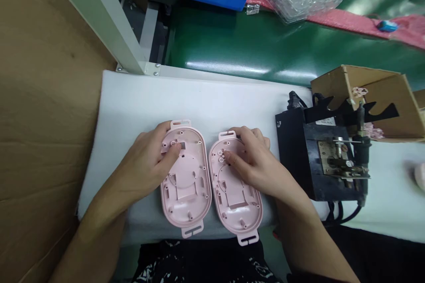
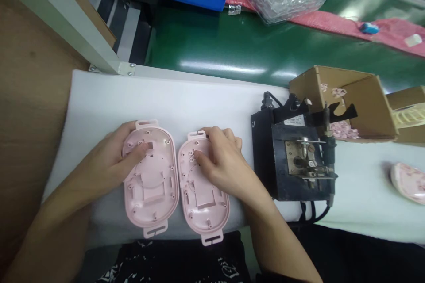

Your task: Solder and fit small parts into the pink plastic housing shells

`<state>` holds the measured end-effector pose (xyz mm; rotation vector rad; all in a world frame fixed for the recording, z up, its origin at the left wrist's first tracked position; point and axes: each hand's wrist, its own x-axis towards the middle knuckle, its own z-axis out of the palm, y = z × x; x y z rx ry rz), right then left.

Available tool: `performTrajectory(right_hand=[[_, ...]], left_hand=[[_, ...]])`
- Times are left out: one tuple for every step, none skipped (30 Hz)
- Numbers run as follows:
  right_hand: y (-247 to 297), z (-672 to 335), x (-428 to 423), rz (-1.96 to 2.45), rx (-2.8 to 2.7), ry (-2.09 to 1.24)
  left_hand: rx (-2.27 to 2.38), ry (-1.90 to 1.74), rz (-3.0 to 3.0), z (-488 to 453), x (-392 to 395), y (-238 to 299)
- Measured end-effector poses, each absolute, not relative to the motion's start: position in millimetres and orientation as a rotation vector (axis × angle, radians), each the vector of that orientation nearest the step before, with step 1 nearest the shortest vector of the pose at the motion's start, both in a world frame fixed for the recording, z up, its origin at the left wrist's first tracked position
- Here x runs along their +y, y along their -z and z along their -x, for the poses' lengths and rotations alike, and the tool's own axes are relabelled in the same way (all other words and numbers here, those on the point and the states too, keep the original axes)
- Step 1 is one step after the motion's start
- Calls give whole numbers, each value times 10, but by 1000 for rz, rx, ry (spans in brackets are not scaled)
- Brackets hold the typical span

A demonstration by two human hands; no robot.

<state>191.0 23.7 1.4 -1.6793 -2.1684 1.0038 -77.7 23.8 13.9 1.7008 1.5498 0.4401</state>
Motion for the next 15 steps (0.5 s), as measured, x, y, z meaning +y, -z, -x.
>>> performTrajectory(right_hand=[[6,-1923,226,1661,-2163,-994],[19,-1938,208,1642,-2153,-975],[22,-1951,183,1622,-2136,-936],[11,-1960,149,1593,-2113,-870],[-17,-1963,106,1546,-2086,-774],[-60,-1958,56,1474,-2062,-661],[-114,-1943,-1,1381,-2043,-560],[-175,-1917,-60,1272,-2038,-488],[-237,-1881,-120,1158,-2053,-444],[-294,-1838,-178,1052,-2089,-416],[-344,-1792,-233,964,-2138,-393],[-386,-1748,-284,892,-2174,-358],[-421,-1715,-330,837,-2188,-298],[-451,-1701,-370,799,-2176,-220],[-478,-1713,-399,781,-2148,-142]], left_hand=[[1505,-440,-1703,784,243,-139],[1473,-450,-1702,795,247,-138],[1462,-463,-1700,808,248,-136],[1478,-476,-1699,822,242,-136],[1528,-494,-1695,833,225,-142],[1605,-525,-1680,839,192,-156],[1682,-578,-1638,836,139,-180],[1713,-667,-1556,817,67,-214],[1678,-776,-1453,780,-21,-255],[1587,-881,-1346,720,-118,-300],[1452,-961,-1248,638,-217,-344],[1317,-988,-1197,536,-307,-384],[1211,-983,-1171,417,-382,-418],[1121,-963,-1167,287,-436,-447],[1048,-937,-1181,154,-470,-472]])
